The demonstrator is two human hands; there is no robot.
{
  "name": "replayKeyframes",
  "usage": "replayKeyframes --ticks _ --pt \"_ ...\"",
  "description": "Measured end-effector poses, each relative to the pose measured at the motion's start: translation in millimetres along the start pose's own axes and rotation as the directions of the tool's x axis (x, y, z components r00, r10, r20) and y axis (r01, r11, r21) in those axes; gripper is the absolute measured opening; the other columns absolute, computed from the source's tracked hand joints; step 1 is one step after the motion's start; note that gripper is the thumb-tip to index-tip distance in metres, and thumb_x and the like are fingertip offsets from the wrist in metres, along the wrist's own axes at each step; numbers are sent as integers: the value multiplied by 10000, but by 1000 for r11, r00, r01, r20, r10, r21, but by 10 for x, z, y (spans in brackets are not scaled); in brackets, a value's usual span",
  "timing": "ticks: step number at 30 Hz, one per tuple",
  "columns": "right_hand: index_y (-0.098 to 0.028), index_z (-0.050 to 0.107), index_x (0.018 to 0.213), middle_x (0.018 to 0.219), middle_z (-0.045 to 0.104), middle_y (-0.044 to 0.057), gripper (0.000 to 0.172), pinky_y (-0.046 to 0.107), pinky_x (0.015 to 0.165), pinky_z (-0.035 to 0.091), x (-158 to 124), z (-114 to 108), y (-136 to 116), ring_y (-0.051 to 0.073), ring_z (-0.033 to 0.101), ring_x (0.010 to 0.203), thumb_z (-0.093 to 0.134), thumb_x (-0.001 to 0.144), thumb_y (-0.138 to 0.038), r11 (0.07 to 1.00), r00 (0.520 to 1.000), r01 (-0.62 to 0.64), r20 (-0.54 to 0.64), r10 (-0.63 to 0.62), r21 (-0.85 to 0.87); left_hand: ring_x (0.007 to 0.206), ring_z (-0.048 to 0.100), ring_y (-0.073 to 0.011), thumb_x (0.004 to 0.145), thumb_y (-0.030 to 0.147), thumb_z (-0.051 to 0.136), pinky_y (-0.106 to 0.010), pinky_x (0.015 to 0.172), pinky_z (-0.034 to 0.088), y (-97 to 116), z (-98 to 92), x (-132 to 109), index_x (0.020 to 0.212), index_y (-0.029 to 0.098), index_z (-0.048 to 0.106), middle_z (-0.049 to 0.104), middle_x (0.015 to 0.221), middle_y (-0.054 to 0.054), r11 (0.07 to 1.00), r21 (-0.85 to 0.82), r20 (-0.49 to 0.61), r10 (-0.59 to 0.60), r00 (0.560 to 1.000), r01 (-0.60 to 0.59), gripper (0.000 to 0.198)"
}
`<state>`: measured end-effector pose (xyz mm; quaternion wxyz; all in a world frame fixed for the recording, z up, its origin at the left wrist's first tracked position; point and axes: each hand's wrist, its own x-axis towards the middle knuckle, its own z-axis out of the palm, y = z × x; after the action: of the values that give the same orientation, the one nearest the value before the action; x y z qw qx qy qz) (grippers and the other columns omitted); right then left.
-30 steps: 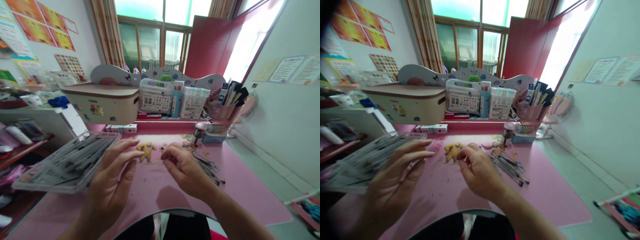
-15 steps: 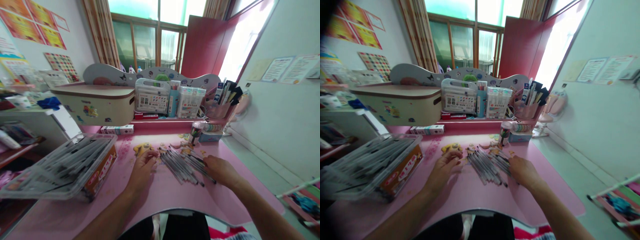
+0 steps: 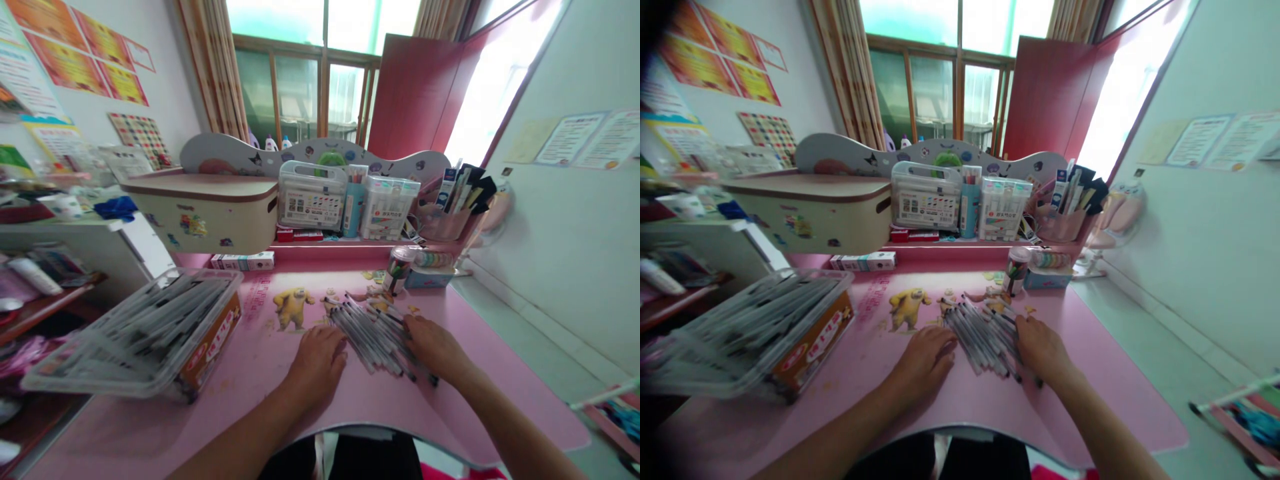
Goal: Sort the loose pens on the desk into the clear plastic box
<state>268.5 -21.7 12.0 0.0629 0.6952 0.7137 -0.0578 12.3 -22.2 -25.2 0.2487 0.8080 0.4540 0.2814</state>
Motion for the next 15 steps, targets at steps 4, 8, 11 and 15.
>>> replayKeyframes --ticks 4,8,11,15 --pt "-122 622 1006 1039 693 161 194 316 786 398 3 -10 52 265 644 1000 505 851 -111 999 1000 21 13 -22 48 1182 531 -296 810 172 564 -477 1085 319 39 -10 21 1154 192 669 666 1238 -109 997 27 85 71 994 -74 360" --pt "-145 618 919 982 697 146 145 313 723 375 16 -68 90 253 642 912 489 855 -131 997 1000 7 4 -7 80 1234 506 -309 797 179 585 -492 1103 305 51 -23 25 1212 200 659 641 1298 -114 997 3 139 79 987 -80 422" --pt "-159 602 869 926 683 124 142 308 712 365 35 -184 0 228 624 855 462 868 -132 987 997 58 -54 -50 150 1224 510 -309 782 181 605 -496 1104 306 41 -33 19 1155 209 692 649 1272 -118 992 -92 84 90 992 -82 384" --pt "-189 572 798 814 635 33 150 268 668 378 72 -354 -418 164 570 762 453 878 -149 773 929 370 -187 -320 515 1135 576 -281 856 314 594 -454 977 430 56 -101 11 1118 266 694 676 1200 -98 861 -500 -58 -141 988 94 285"
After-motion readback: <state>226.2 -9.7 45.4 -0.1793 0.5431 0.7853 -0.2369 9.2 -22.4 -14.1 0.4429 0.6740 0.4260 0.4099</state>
